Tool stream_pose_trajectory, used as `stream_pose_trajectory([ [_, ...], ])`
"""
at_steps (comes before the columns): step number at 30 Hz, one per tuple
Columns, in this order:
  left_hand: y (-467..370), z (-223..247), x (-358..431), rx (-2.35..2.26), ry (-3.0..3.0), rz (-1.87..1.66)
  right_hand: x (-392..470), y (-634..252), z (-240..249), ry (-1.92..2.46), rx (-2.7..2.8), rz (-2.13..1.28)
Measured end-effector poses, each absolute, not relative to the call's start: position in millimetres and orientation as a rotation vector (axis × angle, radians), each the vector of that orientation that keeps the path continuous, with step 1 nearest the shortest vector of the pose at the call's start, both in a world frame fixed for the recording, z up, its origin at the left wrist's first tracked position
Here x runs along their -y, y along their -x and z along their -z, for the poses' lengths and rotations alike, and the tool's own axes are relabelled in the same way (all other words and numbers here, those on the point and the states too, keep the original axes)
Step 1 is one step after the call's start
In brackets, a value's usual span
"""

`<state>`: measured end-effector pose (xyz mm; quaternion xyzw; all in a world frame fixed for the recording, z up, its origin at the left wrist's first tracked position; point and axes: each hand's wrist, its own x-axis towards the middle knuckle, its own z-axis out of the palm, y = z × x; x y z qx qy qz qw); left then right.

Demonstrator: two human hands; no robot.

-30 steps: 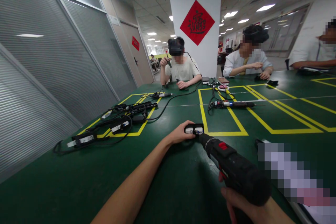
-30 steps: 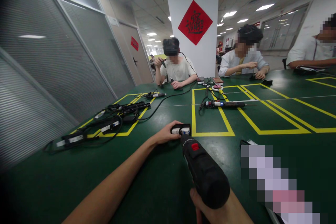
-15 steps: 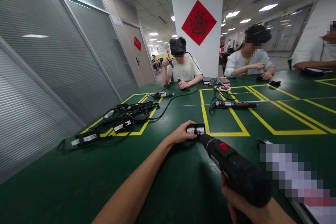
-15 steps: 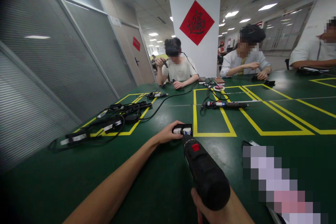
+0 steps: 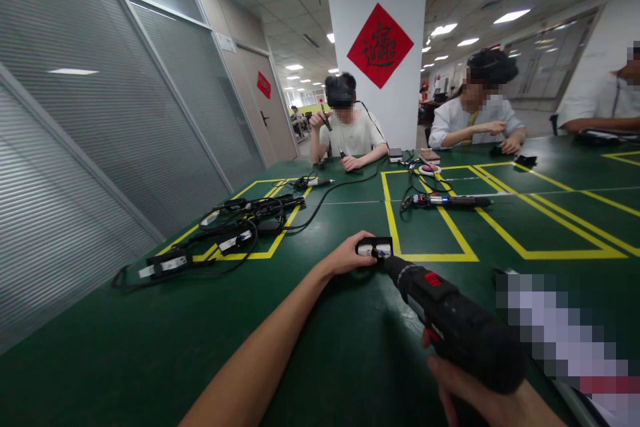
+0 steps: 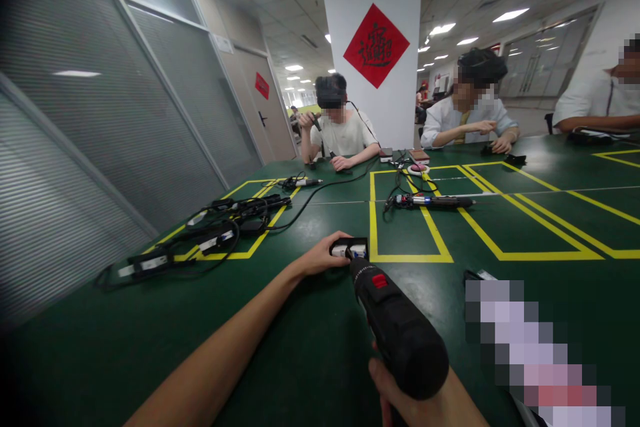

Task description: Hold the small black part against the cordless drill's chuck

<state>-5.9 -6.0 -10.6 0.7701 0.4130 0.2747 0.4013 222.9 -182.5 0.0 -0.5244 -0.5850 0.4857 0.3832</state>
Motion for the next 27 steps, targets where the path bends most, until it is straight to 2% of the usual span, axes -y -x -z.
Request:
stream_pose_trajectory([
  [7,5.9,13.3,4.2,-1.040,-1.942,-0.702,185.1,-221.4,0.2,1.367,1.549,-1.466],
  [16,6.9,15.6,3.4,-1.049,-1.925,-0.700,187.5,-221.4,-4.6,1.376,1.531,-1.462],
  [22,7.4,14.9,3.8,-1.015,-1.900,-0.697,181.7,-222.3,-5.8,1.344,1.486,-1.150],
  [27,7.2,13.8,4.0,-1.023,-1.905,-0.694,183.7,-220.7,4.4,1.384,1.448,-1.293],
])
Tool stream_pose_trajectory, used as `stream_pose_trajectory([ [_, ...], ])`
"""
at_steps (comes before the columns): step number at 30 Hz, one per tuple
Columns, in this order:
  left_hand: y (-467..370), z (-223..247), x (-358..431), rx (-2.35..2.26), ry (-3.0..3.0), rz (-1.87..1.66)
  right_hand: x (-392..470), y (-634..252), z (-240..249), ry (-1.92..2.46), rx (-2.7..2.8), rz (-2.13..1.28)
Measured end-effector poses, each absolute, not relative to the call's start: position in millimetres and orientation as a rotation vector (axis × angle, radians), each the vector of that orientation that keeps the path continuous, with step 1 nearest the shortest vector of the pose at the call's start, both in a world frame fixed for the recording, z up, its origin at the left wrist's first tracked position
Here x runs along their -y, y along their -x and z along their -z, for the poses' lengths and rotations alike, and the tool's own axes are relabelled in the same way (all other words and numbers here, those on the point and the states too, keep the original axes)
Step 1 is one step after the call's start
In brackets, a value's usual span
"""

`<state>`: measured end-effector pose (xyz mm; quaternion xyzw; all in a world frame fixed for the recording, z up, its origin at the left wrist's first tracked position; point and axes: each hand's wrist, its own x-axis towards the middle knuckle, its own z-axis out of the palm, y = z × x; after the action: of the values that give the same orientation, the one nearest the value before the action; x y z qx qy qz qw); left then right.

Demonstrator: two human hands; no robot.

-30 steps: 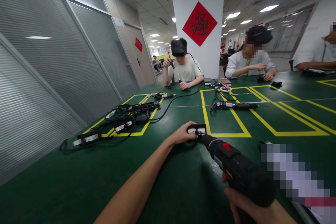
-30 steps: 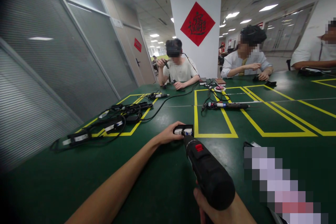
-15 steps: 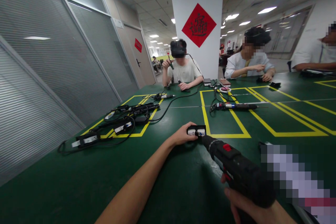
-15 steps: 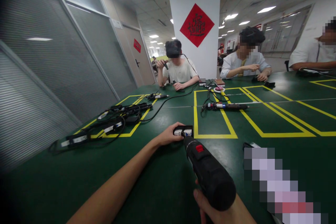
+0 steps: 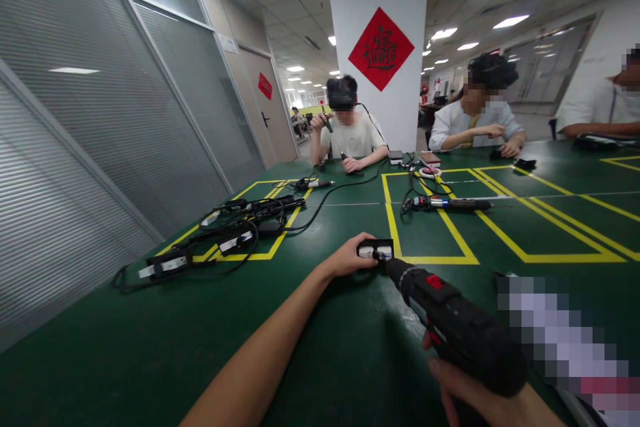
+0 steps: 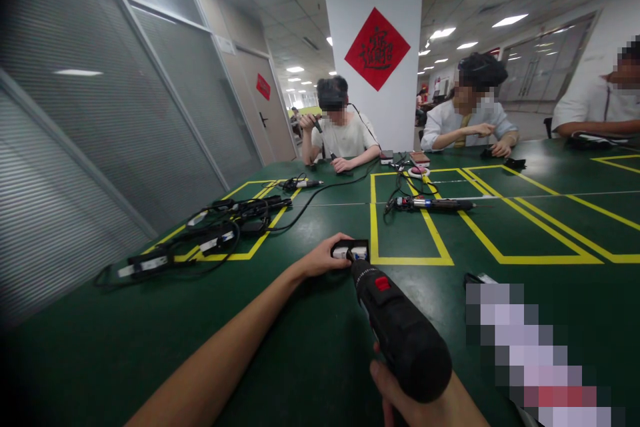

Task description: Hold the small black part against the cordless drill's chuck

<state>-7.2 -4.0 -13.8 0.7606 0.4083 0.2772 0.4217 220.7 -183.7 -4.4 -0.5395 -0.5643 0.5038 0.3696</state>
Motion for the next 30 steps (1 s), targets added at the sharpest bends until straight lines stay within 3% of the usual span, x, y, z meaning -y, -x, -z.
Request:
stream_pose_trajectory([
  [10,8.1,17.1,3.4,-1.030,-1.925,-0.707,188.9,-221.0,-21.7,1.361,1.507,-1.466],
  [30,10.4,16.1,2.7,-0.989,-1.925,-0.714,183.0,-220.7,7.6,1.448,1.573,-0.919],
])
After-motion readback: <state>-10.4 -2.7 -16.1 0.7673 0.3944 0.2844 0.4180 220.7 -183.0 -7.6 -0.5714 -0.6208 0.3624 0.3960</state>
